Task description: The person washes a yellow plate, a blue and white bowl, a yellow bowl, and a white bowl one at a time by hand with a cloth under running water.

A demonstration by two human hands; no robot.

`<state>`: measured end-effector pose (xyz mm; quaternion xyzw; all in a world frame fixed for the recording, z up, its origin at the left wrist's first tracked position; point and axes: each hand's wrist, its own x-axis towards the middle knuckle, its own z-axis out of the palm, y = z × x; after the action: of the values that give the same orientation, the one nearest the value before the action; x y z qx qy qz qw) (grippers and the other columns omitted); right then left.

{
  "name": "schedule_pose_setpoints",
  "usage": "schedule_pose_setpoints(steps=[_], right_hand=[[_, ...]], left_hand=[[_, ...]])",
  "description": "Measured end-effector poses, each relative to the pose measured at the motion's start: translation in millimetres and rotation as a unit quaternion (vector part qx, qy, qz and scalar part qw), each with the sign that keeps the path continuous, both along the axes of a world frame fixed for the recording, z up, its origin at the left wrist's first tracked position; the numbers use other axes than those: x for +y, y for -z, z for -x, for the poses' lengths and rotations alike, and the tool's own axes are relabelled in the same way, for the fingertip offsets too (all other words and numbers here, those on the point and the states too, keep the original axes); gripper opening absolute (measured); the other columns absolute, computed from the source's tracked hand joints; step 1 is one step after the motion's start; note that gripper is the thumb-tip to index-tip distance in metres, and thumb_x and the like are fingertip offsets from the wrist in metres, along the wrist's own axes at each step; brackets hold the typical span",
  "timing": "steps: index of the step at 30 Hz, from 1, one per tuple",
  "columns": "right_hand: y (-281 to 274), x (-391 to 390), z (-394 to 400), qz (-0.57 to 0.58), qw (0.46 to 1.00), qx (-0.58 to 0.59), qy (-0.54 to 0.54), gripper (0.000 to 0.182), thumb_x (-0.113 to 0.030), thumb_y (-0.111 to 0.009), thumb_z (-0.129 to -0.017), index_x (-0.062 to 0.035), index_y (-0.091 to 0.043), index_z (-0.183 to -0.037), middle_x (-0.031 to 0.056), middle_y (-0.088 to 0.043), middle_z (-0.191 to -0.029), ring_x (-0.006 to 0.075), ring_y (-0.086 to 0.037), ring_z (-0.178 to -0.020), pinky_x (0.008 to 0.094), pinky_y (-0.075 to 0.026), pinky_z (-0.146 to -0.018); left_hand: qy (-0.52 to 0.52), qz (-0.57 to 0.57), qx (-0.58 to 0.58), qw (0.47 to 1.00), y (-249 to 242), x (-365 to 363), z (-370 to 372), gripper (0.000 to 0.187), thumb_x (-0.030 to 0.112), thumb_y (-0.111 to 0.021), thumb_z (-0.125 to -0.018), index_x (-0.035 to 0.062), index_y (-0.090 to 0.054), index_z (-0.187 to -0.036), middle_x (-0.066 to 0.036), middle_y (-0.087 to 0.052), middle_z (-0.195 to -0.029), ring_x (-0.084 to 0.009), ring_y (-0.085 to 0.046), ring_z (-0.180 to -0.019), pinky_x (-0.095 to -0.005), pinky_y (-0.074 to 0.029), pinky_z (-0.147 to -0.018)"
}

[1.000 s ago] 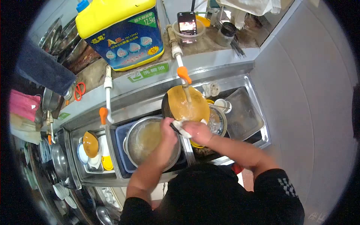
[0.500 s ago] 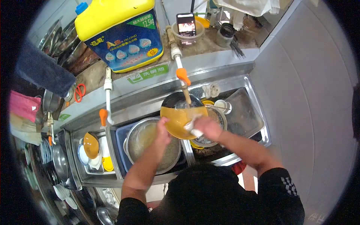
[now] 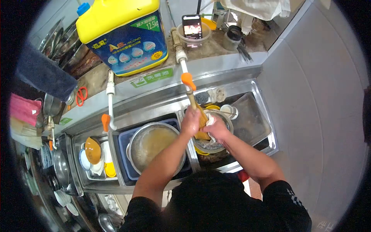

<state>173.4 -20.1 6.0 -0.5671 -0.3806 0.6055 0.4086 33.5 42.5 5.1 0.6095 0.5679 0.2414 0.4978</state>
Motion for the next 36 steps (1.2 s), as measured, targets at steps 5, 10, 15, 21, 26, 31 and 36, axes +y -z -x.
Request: schedule_pose_setpoints(steps=[5, 10, 15, 21, 26, 31, 36], right_hand=[[-36.0, 6.4, -2.5, 0.053, 0.998, 0.024, -0.004, 0.04, -0.001, -0.072, -0.066, -0.0027, -0.06, -0.104, 0.0051, -0.065, -0.093, 0.0159, -0.06, -0.082, 0.0309, -0.048, -0.075], [-23.7, 14.4, -14.4, 0.033, 0.998, -0.007, -0.056, 0.043, -0.002, -0.072, -0.068, -0.0026, -0.059, -0.109, 0.0068, -0.065, -0.097, 0.0168, -0.061, -0.085, 0.0318, -0.049, -0.078], [-45.4, 15.3, -36.5, 0.079, 0.97, 0.228, -0.021, 0.043, 0.0, -0.069, -0.071, -0.0022, -0.057, -0.112, 0.0087, -0.065, -0.1, 0.0198, -0.063, -0.09, 0.0343, -0.05, -0.082], [9.9, 35.3, -55.8, 0.102, 0.961, 0.221, 0.133, 0.038, -0.009, -0.067, -0.082, -0.0013, -0.055, -0.117, 0.0095, -0.063, -0.107, 0.0222, -0.063, -0.093, 0.0376, -0.051, -0.084], [-21.7, 69.3, -19.2, 0.027, 0.99, 0.12, 0.073, 0.043, -0.018, -0.069, -0.081, -0.0003, -0.055, -0.117, 0.0101, -0.063, -0.108, 0.0209, -0.061, -0.097, 0.0348, -0.049, -0.085], [-71.9, 68.0, 39.2, -0.183, 0.931, -0.246, -0.199, 0.065, -0.034, -0.074, -0.071, -0.004, -0.052, -0.124, 0.0185, -0.056, -0.119, 0.0313, -0.056, -0.109, 0.0378, -0.042, -0.096], [-22.0, 60.2, 64.4, -0.348, 0.804, -0.468, -0.118, 0.061, -0.046, -0.061, -0.08, -0.0116, -0.05, -0.129, 0.0187, -0.046, -0.133, 0.0409, -0.045, -0.118, 0.0453, -0.039, -0.098]], left_hand=[[-0.003, 0.074, 0.0, 0.997, -12.8, 15.4, -8.7, 0.051, 0.041, -0.038, -0.093, -0.0014, -0.046, -0.12, -0.028, -0.056, -0.111, -0.0409, -0.053, -0.107, -0.0459, -0.039, -0.092], [-0.015, -0.345, 0.188, 0.92, 53.6, 16.0, -14.0, 0.047, 0.042, -0.038, -0.094, 0.0026, -0.05, -0.118, -0.022, -0.061, -0.102, -0.0382, -0.058, -0.098, -0.046, -0.044, -0.088], [-0.125, 0.405, -0.287, 0.859, 4.9, 23.6, 37.4, 0.051, 0.05, -0.038, -0.095, 0.0104, -0.051, -0.125, -0.01, -0.063, -0.108, -0.023, -0.063, -0.093, -0.0395, -0.051, -0.08], [-0.083, 0.309, -0.534, 0.783, 35.1, -5.8, 85.5, 0.046, 0.02, -0.061, -0.086, 0.0044, -0.049, -0.127, -0.011, -0.059, -0.121, -0.027, -0.058, -0.109, -0.0427, -0.046, -0.095], [-0.006, 0.309, -0.52, 0.796, 5.9, -3.6, 91.3, 0.049, 0.006, -0.063, -0.08, 0.0004, -0.048, -0.126, -0.015, -0.058, -0.12, -0.0285, -0.059, -0.107, -0.0417, -0.045, -0.096], [0.019, 0.31, -0.458, 0.833, 4.7, -0.2, 84.2, 0.046, 0.002, -0.063, -0.077, -0.0005, -0.052, -0.122, -0.015, -0.06, -0.117, -0.0272, -0.06, -0.105, -0.042, -0.046, -0.095], [-0.05, 0.278, -0.494, 0.822, 38.9, -11.4, 77.1, 0.041, -0.004, -0.063, -0.073, -0.0024, -0.056, -0.114, -0.011, -0.063, -0.108, -0.024, -0.062, -0.099, -0.0381, -0.049, -0.088]])
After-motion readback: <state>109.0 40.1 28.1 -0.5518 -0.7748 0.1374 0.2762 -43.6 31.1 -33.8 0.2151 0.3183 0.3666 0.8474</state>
